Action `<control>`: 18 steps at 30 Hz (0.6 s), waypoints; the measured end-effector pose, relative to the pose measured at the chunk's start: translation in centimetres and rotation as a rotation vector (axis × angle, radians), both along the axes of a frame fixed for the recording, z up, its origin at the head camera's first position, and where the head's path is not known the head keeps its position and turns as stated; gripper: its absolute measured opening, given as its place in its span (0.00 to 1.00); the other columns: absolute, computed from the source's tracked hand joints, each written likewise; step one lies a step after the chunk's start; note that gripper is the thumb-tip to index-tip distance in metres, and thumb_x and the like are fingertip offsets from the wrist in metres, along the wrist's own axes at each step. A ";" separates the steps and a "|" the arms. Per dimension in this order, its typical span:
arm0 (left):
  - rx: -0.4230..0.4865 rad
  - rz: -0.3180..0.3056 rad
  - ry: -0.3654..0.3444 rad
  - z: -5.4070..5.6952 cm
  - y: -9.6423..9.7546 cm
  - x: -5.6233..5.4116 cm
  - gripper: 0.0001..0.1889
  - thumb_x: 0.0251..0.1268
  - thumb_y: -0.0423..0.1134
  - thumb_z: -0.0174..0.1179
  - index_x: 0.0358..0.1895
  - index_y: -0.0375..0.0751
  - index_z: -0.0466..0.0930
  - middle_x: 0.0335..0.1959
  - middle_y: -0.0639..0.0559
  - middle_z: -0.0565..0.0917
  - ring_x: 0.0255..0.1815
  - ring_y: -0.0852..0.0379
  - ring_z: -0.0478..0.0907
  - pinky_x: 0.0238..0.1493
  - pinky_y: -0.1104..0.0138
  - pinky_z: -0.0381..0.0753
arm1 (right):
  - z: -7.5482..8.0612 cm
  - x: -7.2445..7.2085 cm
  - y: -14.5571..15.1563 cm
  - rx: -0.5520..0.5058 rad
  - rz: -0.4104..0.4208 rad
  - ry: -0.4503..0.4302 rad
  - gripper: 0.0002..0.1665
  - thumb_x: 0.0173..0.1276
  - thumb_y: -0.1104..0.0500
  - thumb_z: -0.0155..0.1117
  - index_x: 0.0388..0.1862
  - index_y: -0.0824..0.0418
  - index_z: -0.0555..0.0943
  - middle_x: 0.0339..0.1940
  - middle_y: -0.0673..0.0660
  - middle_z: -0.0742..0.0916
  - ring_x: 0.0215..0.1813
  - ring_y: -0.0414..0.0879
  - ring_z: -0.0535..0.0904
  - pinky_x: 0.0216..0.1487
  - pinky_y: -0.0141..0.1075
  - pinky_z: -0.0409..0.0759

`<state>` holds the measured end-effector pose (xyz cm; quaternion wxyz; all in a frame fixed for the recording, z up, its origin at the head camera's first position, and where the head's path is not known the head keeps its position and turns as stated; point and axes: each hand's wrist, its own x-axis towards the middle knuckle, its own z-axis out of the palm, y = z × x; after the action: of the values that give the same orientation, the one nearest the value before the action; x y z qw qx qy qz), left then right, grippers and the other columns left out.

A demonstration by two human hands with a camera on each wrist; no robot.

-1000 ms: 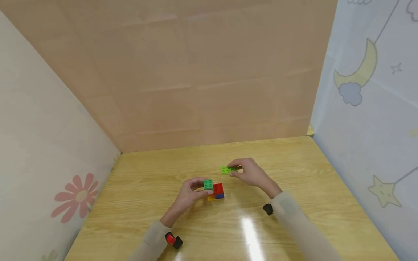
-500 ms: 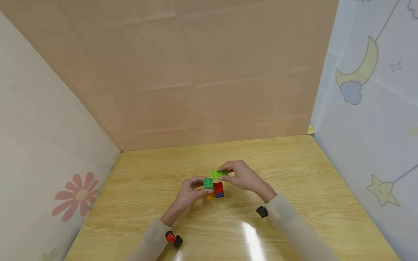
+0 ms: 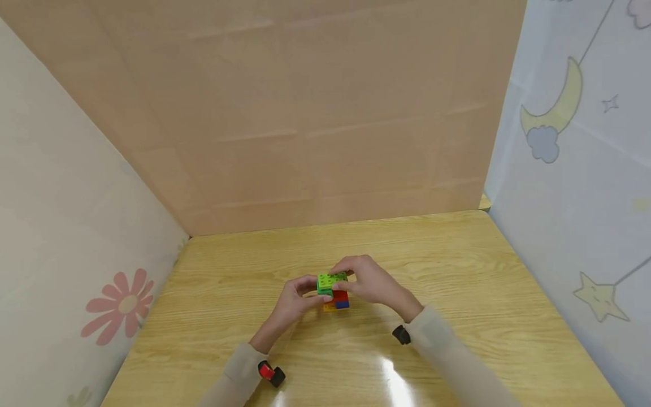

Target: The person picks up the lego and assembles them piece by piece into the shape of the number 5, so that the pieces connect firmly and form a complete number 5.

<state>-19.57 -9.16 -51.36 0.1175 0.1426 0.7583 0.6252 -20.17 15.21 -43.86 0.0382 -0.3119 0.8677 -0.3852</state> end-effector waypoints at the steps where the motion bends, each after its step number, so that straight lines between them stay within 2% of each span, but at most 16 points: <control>1: 0.001 0.000 -0.003 0.0 0.0 0.0 0.18 0.63 0.44 0.77 0.55 0.47 0.88 0.57 0.49 0.88 0.61 0.50 0.83 0.71 0.46 0.80 | 0.0 0.1 -0.1 0.009 0.004 0.006 0.16 0.72 0.56 0.73 0.56 0.57 0.89 0.54 0.52 0.91 0.54 0.47 0.88 0.56 0.46 0.88; 10: -0.004 -0.003 0.010 0.3 0.0 0.1 0.16 0.63 0.43 0.77 0.53 0.48 0.89 0.57 0.50 0.89 0.63 0.49 0.82 0.75 0.38 0.72 | 0.2 0.1 -0.6 -0.001 0.026 -0.010 0.16 0.71 0.56 0.74 0.55 0.58 0.90 0.51 0.52 0.91 0.50 0.44 0.86 0.53 0.52 0.89; 18: -0.023 -0.001 0.012 0.1 -0.1 -0.1 0.16 0.63 0.43 0.77 0.52 0.47 0.90 0.56 0.50 0.89 0.61 0.51 0.83 0.74 0.38 0.72 | 0.1 0.0 -0.6 0.009 0.040 0.000 0.16 0.70 0.57 0.75 0.54 0.59 0.90 0.50 0.52 0.90 0.50 0.46 0.86 0.51 0.50 0.89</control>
<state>-19.70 -9.25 -51.24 0.1149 0.1455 0.7659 0.6156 -20.16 14.58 -43.77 0.0474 -0.3288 0.8631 -0.3804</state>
